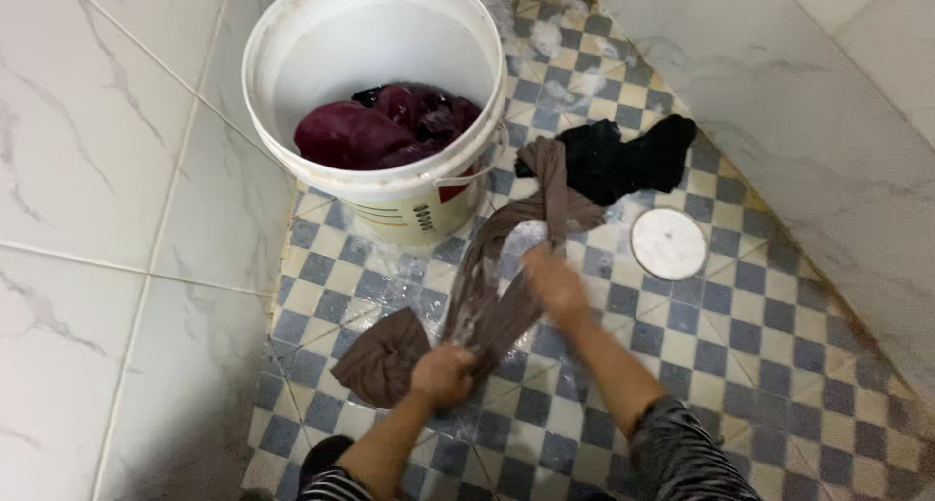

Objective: The person washes clothes in buckets by hand, using a brush to scrub individual items on the floor before rinsing them in soapy water.

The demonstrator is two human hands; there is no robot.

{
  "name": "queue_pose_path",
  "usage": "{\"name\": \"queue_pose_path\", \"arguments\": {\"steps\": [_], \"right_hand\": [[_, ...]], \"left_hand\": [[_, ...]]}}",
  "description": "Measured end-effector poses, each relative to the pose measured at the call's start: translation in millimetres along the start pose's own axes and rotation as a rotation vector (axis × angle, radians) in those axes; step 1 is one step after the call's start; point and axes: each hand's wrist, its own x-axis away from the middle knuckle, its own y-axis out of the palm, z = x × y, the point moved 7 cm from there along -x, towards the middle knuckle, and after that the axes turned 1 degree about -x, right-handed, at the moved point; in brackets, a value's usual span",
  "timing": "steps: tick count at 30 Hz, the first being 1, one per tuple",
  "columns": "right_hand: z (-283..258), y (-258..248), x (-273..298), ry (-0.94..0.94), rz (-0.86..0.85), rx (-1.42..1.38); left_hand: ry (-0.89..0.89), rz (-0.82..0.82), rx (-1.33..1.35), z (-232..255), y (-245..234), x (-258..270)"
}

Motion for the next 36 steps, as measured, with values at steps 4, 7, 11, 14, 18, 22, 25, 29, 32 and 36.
{"name": "queue_pose_path", "arguments": {"steps": [4, 7, 11, 14, 18, 22, 25, 29, 32, 36], "right_hand": [[97.6, -133.1, -56.6, -0.227, 0.658, 0.428], [102.4, -115.9, -98.2, -0.028, 0.454, 0.088], [19.3, -41.1, -99.4, -0.001, 0.300, 0.032], [-41.9, -14.9, -97.4, 0.066, 0.256, 0.174], [-38.7, -11.5, -129.3, 0.260, 0.113, 0.067], [-3.1, 3.7, -164.1, 0.163, 0.016, -0.237], [13.2, -23.8, -154.0, -0.268, 0.245, -0.725], [49.0, -102.7, -97.6, -0.431, 0.508, -0.571], [51.3, -123.7, -47.1, -0.233, 0.636, -0.100], [28.3, -31.9, 4.4, -0.313, 0.553, 0.054]], "left_hand": [[-0.303, -0.454, -0.216, -48.1, -14.5, 33.9], [-0.403, -0.360, -0.265, -40.2, -42.3, 22.9], [-0.566, -0.368, -0.229, -11.6, -40.5, -12.7], [-0.448, -0.276, -0.289, -5.8, -40.0, -14.1], [-0.286, -0.102, -0.300, -9.6, -27.1, -15.7], [-0.300, -0.120, -0.242, -9.3, -25.3, -9.1], [-0.431, -0.247, -0.160, -12.3, -25.2, -7.4], [-0.335, 0.015, -0.121, -5.1, -32.7, -4.4], [-0.331, -0.124, -0.209, -5.1, -17.4, -7.5], [-0.294, -0.219, -0.288, -5.3, -2.9, -8.9]]}}
